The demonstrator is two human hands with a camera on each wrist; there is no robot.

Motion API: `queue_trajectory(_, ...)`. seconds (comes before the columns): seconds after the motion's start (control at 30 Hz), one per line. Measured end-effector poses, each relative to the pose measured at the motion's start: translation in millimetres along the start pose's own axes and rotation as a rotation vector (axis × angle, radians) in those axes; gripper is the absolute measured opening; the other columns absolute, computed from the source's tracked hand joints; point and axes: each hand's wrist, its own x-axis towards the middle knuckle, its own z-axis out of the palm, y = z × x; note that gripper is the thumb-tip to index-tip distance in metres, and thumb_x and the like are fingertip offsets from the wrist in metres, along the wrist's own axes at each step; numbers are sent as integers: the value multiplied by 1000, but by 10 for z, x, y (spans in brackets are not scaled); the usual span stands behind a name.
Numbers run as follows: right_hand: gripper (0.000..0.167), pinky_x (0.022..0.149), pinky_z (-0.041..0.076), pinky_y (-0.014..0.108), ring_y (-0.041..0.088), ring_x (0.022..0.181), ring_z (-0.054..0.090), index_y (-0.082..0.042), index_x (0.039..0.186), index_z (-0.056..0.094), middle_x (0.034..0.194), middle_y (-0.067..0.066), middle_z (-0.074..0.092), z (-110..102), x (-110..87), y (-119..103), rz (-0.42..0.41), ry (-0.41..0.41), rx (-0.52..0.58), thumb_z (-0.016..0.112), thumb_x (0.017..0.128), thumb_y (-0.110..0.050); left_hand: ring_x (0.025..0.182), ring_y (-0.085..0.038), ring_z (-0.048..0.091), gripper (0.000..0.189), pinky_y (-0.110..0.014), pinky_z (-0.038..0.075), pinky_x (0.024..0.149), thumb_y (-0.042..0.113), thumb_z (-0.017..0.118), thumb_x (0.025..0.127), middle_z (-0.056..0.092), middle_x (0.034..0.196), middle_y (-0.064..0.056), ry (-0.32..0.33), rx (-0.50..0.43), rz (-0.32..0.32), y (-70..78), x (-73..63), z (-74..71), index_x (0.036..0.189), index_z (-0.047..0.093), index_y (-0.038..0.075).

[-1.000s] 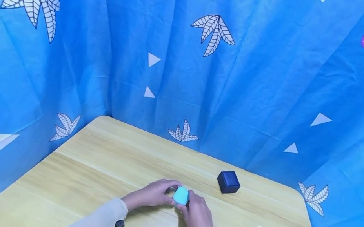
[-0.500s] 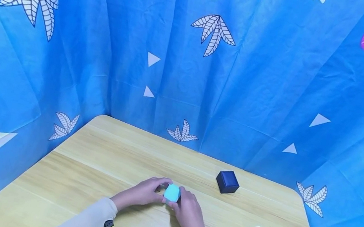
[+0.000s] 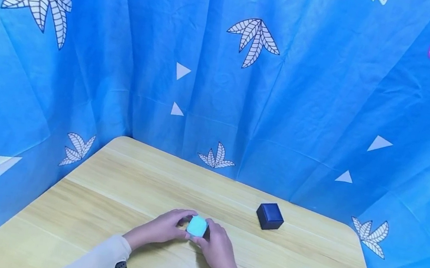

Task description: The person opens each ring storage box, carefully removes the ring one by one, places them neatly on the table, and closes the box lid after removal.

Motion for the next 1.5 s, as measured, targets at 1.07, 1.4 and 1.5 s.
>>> queue_trajectory(1.07,64,96,54,52,31,116,63,-6,136,59,126,13,68,284,240,-280,-52,-36,-35,78,86,-40,118,-26,58,61,-46,50,99,25,78,89,60,137,-11,33,-178,-18,-323,-227,-282,143,54,10)
queue_trajectory(1.4,63,96,54,50,30,116,64,-7,136,60,127,11,68,343,316,-364,-57,-40,-66,78,86,-41,114,-24,56,60,-43,49,96,20,78,88,60,137,-11,48,-144,-40,-377,-272,-358,143,53,10)
queue_trajectory(1.5,64,97,54,50,31,116,64,-7,136,60,127,11,68,360,333,-385,-62,-42,-67,78,86,-41,115,-24,57,61,-43,50,95,16,79,87,60,136,-13,56,-134,-34,-381,-281,-378,142,54,9)
